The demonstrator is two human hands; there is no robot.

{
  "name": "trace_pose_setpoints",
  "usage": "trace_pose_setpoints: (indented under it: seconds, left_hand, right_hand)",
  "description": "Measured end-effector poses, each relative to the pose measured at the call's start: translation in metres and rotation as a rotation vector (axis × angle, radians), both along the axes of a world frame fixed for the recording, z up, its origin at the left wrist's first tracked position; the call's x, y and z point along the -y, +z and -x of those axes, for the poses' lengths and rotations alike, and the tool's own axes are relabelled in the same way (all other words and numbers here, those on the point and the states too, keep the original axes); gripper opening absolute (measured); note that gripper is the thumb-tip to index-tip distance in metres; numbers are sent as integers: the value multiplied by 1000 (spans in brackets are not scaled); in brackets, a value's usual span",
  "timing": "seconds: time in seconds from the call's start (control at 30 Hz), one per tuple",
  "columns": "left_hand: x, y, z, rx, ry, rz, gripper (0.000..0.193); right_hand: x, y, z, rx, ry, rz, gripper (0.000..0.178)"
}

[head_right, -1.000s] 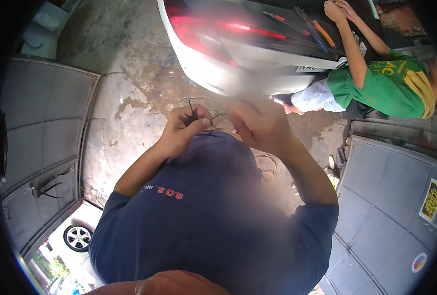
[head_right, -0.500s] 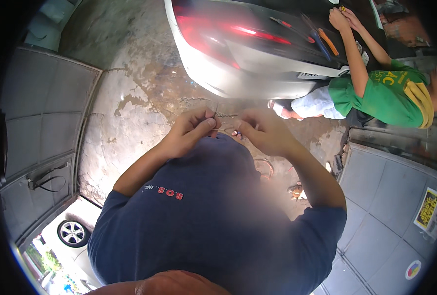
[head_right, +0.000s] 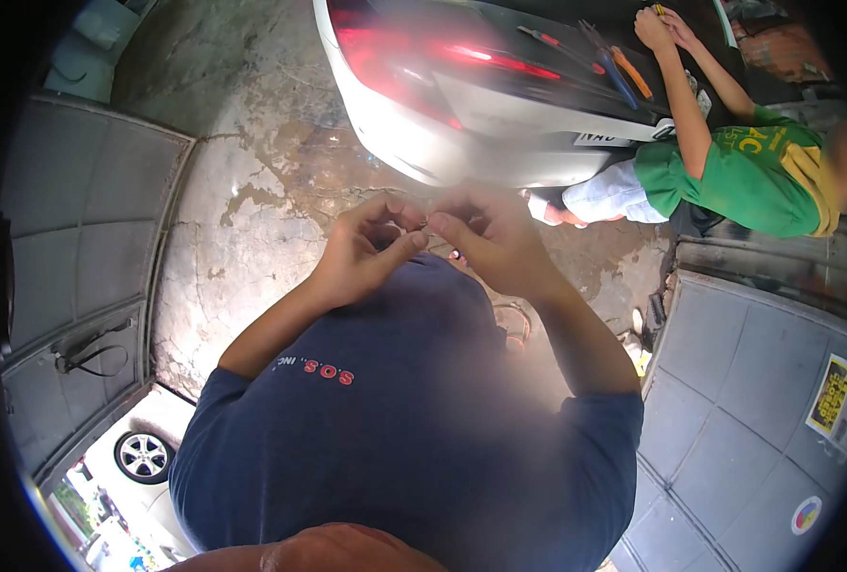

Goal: The person strips and twists wires together by hand, then uses pliers to crimp a connector while another person holds a light housing on a car trunk.

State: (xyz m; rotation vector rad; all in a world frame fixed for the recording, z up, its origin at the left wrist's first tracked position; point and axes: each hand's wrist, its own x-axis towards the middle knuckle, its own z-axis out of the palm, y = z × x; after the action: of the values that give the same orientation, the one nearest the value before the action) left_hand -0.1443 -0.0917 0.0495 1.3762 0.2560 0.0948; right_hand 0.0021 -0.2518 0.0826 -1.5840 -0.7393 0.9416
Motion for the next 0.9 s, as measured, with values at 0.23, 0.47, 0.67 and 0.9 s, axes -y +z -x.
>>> trace_pose_setpoints:
  seconds: [0.23,0.47,0.67,0.9]
  left_hand:
    - [-3,-7,2,21,-58,278,11]
    - [1,-6,4,10,-15,305,14]
    - [1,-11,3,65,21,302,10]
    - [4,-13,-1,95,46,301,9]
  right_hand:
    - [5,-16,2,-165,16,-159,14]
    - [8,-15,9,-105,-47,-124,20]
    - [4,-17,11,-148,-111,-156,21]
    - [-2,-16,16,-185,-142,-174,14]
